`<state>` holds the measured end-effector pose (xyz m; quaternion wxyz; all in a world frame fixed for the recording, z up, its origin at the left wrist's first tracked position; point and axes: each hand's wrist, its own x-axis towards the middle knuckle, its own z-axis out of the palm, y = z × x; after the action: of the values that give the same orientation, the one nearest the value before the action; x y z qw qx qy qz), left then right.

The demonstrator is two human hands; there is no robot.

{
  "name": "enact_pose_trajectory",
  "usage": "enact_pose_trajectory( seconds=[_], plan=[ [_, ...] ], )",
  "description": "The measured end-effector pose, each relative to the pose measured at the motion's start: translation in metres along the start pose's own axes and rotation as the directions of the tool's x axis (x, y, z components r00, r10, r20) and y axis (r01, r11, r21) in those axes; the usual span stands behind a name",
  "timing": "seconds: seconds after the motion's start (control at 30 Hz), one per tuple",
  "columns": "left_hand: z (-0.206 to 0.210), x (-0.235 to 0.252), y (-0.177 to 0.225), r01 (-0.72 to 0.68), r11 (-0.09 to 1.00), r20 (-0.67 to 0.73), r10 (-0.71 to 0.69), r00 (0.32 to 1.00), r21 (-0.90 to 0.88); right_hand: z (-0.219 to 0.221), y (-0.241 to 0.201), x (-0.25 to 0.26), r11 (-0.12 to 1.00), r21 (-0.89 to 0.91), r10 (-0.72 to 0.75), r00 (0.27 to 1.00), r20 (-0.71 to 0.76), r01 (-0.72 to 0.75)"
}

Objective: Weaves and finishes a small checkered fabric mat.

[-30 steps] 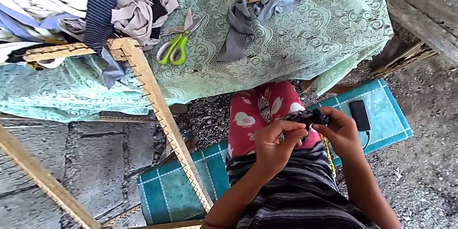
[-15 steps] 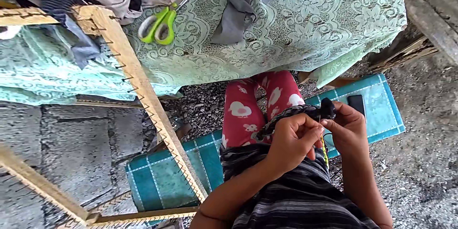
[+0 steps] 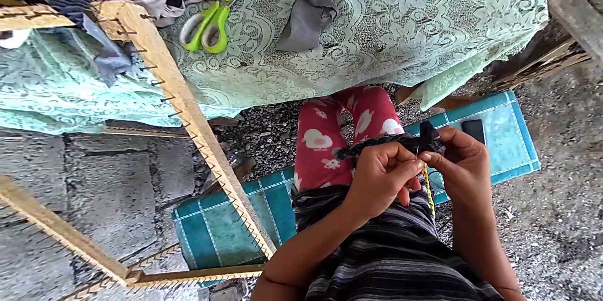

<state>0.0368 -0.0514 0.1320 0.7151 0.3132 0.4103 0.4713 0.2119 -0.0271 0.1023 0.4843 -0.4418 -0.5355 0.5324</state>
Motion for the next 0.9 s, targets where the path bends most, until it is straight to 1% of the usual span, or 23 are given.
enact_pose_trajectory(
  seconds=[0.27,0.7,0.9],
  plan=[
    [-0.0004,0.0004,0.0014,0.025,1.000,0.025,-0.025,0.999,0.009,-0.0086,-0.0013,0.0018,0.999,0.024,0.025,0.996,0.091,-0.027],
    [0.0002,-0.0005,0.0035,0.043,0.999,0.017,-0.044,0.999,0.026,-0.0067,-0.0021,0.0006,0.998,0.041,0.041,0.995,0.088,-0.045],
    [-0.0011,0.0029,0.0028,0.058,0.996,0.008,-0.059,0.998,0.062,-0.0058,0.0006,0.0008,0.999,0.036,0.033,0.997,0.076,-0.036]
  ],
)
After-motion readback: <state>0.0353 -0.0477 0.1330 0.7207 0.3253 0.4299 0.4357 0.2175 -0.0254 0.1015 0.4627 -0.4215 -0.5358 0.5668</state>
